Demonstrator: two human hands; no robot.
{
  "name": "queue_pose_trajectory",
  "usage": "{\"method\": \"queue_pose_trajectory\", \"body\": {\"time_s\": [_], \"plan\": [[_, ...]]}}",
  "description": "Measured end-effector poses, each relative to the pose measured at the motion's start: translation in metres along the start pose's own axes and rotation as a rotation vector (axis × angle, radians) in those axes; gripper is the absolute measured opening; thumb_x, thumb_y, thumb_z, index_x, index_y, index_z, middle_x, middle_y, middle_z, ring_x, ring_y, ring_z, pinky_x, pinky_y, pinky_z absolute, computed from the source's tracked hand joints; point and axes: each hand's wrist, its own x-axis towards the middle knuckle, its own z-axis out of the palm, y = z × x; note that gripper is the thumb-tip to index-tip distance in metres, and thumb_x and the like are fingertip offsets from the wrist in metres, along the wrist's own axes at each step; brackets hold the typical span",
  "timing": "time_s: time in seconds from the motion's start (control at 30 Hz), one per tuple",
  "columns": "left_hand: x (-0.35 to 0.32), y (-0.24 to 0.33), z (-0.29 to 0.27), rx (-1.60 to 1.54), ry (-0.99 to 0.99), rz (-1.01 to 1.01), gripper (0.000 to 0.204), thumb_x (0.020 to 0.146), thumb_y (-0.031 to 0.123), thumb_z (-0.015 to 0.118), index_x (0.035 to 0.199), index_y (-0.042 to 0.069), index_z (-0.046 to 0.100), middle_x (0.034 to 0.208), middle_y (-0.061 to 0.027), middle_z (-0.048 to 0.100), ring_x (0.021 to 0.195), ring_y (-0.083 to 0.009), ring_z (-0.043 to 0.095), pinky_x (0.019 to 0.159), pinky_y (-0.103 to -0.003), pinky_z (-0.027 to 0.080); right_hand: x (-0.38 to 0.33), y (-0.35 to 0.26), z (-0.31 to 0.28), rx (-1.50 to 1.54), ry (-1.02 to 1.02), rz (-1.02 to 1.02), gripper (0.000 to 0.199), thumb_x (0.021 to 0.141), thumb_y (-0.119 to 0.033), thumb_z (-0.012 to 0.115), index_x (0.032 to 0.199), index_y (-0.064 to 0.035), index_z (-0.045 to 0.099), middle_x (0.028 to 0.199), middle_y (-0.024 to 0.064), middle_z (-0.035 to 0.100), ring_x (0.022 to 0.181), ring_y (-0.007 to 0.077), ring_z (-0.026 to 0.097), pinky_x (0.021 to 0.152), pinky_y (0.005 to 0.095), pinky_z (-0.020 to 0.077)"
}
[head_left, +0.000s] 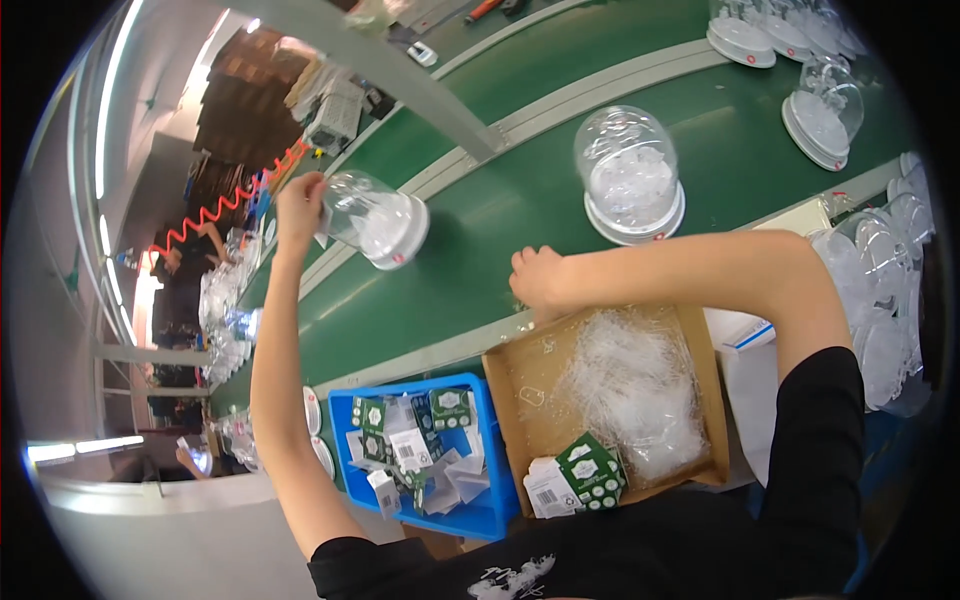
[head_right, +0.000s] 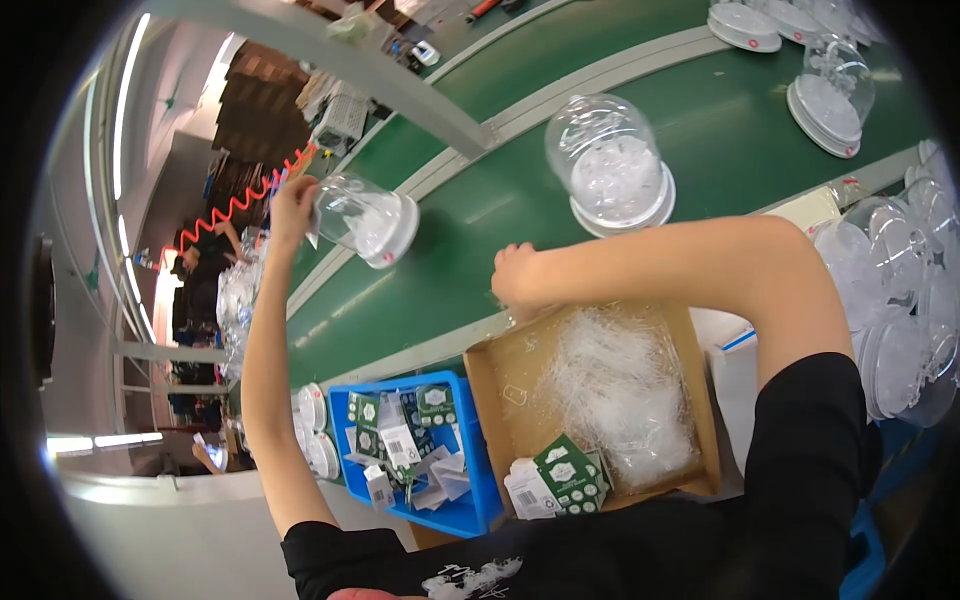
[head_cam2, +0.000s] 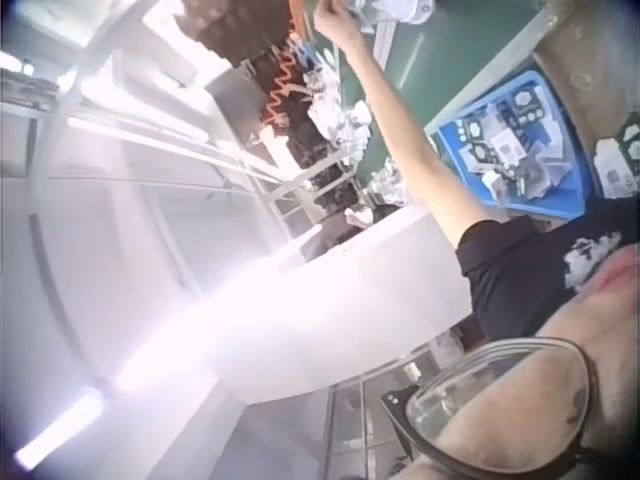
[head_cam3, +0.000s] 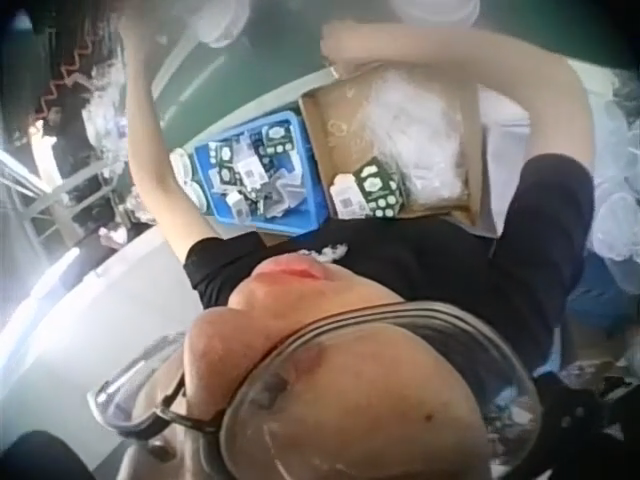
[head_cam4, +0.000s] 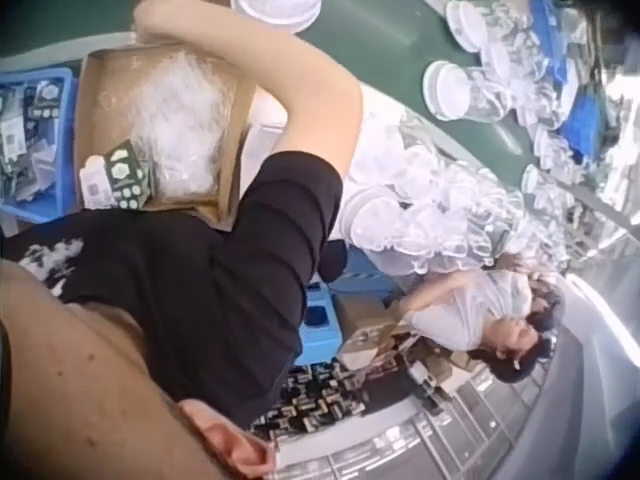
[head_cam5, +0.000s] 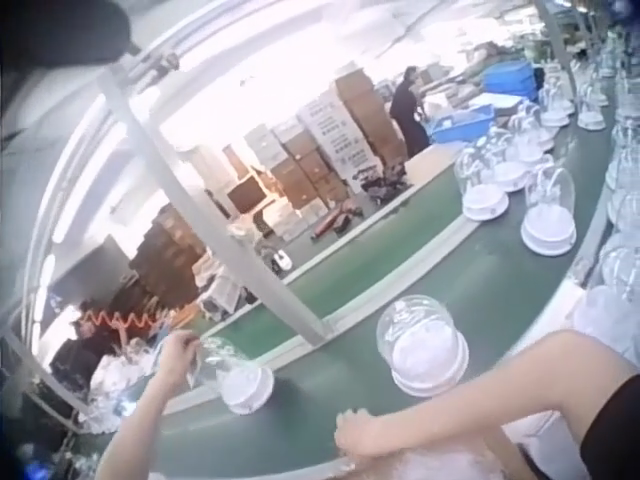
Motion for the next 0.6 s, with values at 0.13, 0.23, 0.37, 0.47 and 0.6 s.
{"method": "queue_pose_trajectory", "body": {"time_s": [0.13, 0.23, 0.37, 0.47, 0.6], "plan": [[0.057, 0.009, 0.030, 0.057, 0.027, -0.053, 0.020, 0.079, 0.014, 0.069, 0.094, 0.000, 0.070, 0.075, -0.0154, 0.067, 0.067, -0.0227, 0.065, 0.064, -0.033, 0.050, -0.012, 0.012, 0.020, 0.219, 0.105, -0.068, 0.076, 0.078, -0.054, 0.062, 0.129, 0.0009, 0.051, 0.140, 0.0209, 0.040, 0.132, 0.0341, 0.036, 0.102, 0.0445, 0.0370], [0.085, 0.004, 0.076, 0.186, 0.110, -0.049, 0.026, 0.079, 0.016, 0.070, 0.099, 0.000, 0.069, 0.081, -0.0164, 0.070, 0.076, -0.0248, 0.069, 0.071, -0.033, 0.052, -0.011, 0.007, 0.025, 0.208, 0.090, -0.047, 0.081, 0.079, -0.053, 0.060, 0.137, 0.0006, 0.042, 0.150, 0.0226, 0.028, 0.140, 0.0348, 0.026, 0.108, 0.0447, 0.0305], [0.113, -0.009, 0.122, 0.115, 0.119, -0.117, 0.027, 0.080, 0.016, 0.069, 0.102, 0.001, 0.069, 0.084, -0.0179, 0.070, 0.077, -0.0266, 0.069, 0.073, -0.034, 0.052, -0.004, -0.002, 0.026, 0.133, 0.099, -0.036, 0.083, 0.077, -0.052, 0.062, 0.136, 0.0025, 0.042, 0.150, 0.0245, 0.027, 0.139, 0.0358, 0.025, 0.107, 0.0449, 0.0305], [0.137, -0.008, 0.151, 0.089, 0.197, -0.146, 0.034, 0.077, 0.013, 0.063, 0.110, 0.004, 0.063, 0.089, -0.0204, 0.067, 0.084, -0.0375, 0.065, 0.076, -0.043, 0.051, -0.003, -0.002, 0.025, 0.134, 0.117, -0.041, 0.083, 0.077, -0.050, 0.062, 0.138, 0.0018, 0.040, 0.151, 0.0231, 0.025, 0.140, 0.0346, 0.024, 0.107, 0.0432, 0.0296], [0.157, 0.005, 0.190, -0.117, 0.100, -0.066, 0.033, 0.077, 0.012, 0.061, 0.109, 0.003, 0.060, 0.103, -0.0223, 0.063, 0.101, -0.0402, 0.059, 0.086, -0.046, 0.047, -0.004, 0.007, 0.031, 0.178, 0.137, -0.050, 0.083, 0.077, -0.049, 0.061, 0.140, 0.0008, 0.039, 0.152, 0.0219, 0.025, 0.140, 0.0334, 0.024, 0.108, 0.0422, 0.0281]]}}
